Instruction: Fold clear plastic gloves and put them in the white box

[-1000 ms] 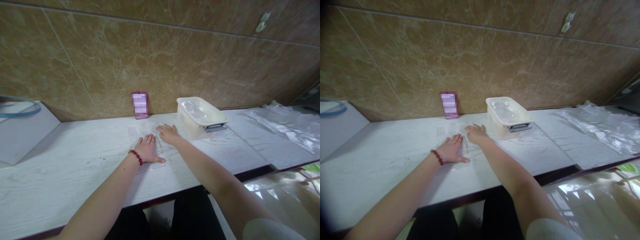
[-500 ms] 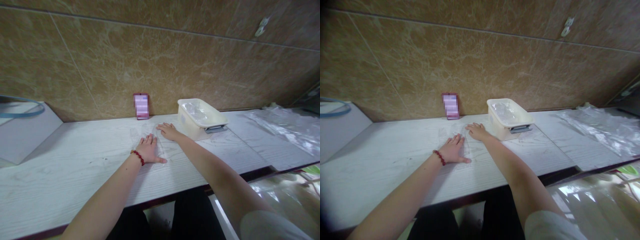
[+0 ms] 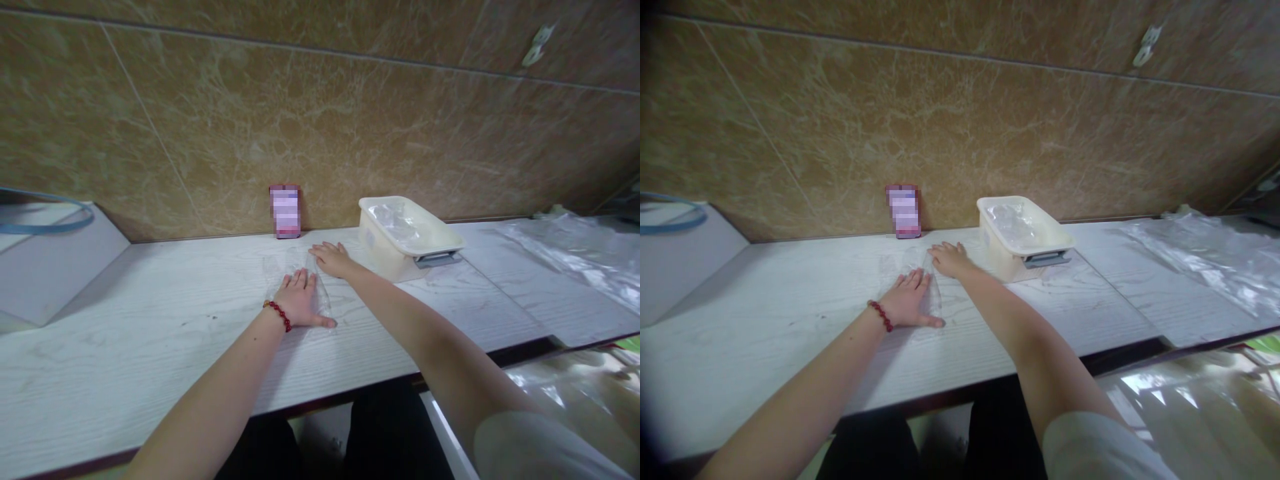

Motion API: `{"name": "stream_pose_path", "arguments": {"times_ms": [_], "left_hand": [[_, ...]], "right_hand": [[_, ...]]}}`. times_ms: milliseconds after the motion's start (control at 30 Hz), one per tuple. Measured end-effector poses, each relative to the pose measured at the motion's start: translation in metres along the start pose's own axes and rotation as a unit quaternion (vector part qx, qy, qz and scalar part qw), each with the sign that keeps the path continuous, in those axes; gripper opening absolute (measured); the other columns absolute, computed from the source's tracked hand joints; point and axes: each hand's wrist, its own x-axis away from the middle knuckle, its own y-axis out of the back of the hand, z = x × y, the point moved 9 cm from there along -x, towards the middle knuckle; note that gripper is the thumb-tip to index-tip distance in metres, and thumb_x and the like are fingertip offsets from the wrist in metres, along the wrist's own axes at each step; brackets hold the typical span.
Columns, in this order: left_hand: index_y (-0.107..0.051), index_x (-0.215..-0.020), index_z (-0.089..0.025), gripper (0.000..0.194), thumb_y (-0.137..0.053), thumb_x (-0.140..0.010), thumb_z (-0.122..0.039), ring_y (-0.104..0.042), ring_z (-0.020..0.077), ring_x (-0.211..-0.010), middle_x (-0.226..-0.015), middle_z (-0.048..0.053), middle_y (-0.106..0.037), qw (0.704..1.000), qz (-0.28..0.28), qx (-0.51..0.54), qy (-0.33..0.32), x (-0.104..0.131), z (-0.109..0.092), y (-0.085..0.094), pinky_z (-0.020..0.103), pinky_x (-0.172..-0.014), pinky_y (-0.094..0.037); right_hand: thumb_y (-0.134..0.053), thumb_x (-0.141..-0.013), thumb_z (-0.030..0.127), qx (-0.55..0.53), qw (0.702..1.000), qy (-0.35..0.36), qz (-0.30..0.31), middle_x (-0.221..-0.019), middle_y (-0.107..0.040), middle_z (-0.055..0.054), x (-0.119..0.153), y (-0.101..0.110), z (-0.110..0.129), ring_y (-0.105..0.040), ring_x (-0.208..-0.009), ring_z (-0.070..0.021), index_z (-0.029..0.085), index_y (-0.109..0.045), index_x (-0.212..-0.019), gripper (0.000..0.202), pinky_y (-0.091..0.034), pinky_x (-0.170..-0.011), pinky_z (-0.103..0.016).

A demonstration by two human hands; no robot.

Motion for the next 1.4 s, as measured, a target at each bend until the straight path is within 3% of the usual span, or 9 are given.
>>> {"name": "stream_pose_path", "arguments": {"times_ms": [367,467,600,700,833,967,1100,1233,1400], "left_hand": [[-0.002,-0.134,-0.005,0.123,-0.032,-0.045,-0.084,-0.003,0.0310,-0.127,-0.138,0.021,-0.008,0.999,-0.022,0.024,0.002,0.001,0.001,0.003,0.044,-0.100,-0.003],[-0.005,-0.134,-0.005,0.120,-0.029,-0.047,-0.084,-0.004,0.0310,-0.127,-0.139,0.021,-0.006,0.999,-0.027,0.026,0.004,0.000,0.002,0.002,0.044,-0.100,-0.003],[-0.005,-0.134,-0.005,0.120,-0.028,-0.046,-0.084,-0.005,0.0318,-0.127,-0.139,0.020,-0.006,0.999,-0.034,0.029,0.009,-0.001,0.003,0.001,0.044,-0.100,-0.004],[-0.006,-0.134,-0.005,0.120,-0.027,-0.046,-0.085,-0.006,0.0320,-0.127,-0.139,0.021,-0.006,0.999,-0.033,0.032,0.015,-0.001,0.002,0.002,0.043,-0.100,-0.004],[-0.008,-0.134,-0.006,0.115,-0.023,-0.050,-0.084,-0.007,0.0311,-0.127,-0.139,0.020,-0.007,0.999,-0.031,0.037,0.018,0.001,0.001,0.005,0.042,-0.100,-0.005],[-0.008,-0.134,-0.005,0.113,-0.022,-0.053,-0.082,-0.008,0.0307,-0.127,-0.139,0.021,-0.007,0.998,-0.037,0.041,0.017,0.001,0.004,0.008,0.042,-0.100,-0.008],[-0.009,-0.133,-0.004,0.111,-0.024,-0.055,-0.081,-0.008,0.0295,-0.127,-0.139,0.020,-0.009,0.998,-0.040,0.039,0.004,-0.001,0.007,0.007,0.041,-0.100,-0.009],[-0.012,-0.133,-0.004,0.108,-0.027,-0.057,-0.079,-0.010,0.0284,-0.127,-0.138,0.020,-0.009,0.999,-0.038,0.037,-0.006,-0.003,0.011,0.005,0.041,-0.100,-0.011],[-0.018,-0.131,-0.004,0.098,-0.021,-0.064,-0.075,-0.016,0.0270,-0.126,-0.137,0.021,-0.017,0.996,-0.066,0.055,0.000,-0.005,0.015,0.011,0.041,-0.099,-0.016]], "right_hand": [[-0.022,-0.084,0.034,-0.012,0.999,-0.044,0.010,-0.138,-0.022,0.001,-0.017,0.001,-0.008,-0.014,-0.126,-0.0241,0.027,-0.024,-0.131,0.047,-0.011,-0.094,-0.059],[-0.022,-0.085,0.031,-0.011,1.000,0.018,-0.009,-0.139,-0.021,0.000,-0.020,0.007,0.010,-0.012,-0.127,-0.0200,0.024,-0.024,-0.131,0.047,-0.011,-0.099,-0.051],[-0.021,-0.086,0.032,-0.011,0.993,0.115,0.038,-0.139,-0.021,0.002,-0.020,0.001,0.036,-0.010,-0.128,-0.0187,0.026,-0.025,-0.131,0.045,-0.007,-0.100,-0.050],[-0.020,-0.087,0.034,-0.020,0.994,0.096,0.057,-0.139,-0.021,0.001,-0.025,-0.002,0.035,-0.010,-0.128,-0.0212,0.025,-0.024,-0.131,0.045,-0.007,-0.098,-0.053],[-0.020,-0.087,0.032,-0.047,0.998,0.050,0.007,-0.138,-0.023,0.000,-0.025,0.009,0.027,-0.011,-0.127,-0.0201,0.024,-0.025,-0.131,0.045,-0.010,-0.100,-0.050],[-0.023,-0.086,0.026,-0.081,0.996,0.038,-0.022,-0.135,-0.029,-0.004,-0.001,0.021,0.025,-0.018,-0.126,-0.0195,0.018,-0.031,-0.128,0.044,-0.016,-0.100,-0.046],[-0.022,-0.086,0.026,-0.086,0.994,0.067,0.012,-0.134,-0.032,-0.007,0.045,0.019,0.031,-0.022,-0.125,-0.0196,0.015,-0.036,-0.126,0.043,-0.019,-0.099,-0.043],[-0.023,-0.086,0.029,-0.063,0.988,0.128,0.057,-0.135,-0.031,-0.005,0.091,0.013,0.047,-0.020,-0.125,-0.0208,0.017,-0.031,-0.129,0.045,-0.020,-0.099,-0.045],[-0.027,-0.085,0.028,-0.022,0.990,0.131,0.049,-0.133,-0.033,-0.007,0.119,0.018,0.055,-0.020,-0.125,-0.0228,0.014,-0.036,-0.126,0.044,-0.017,-0.100,-0.046]]}}
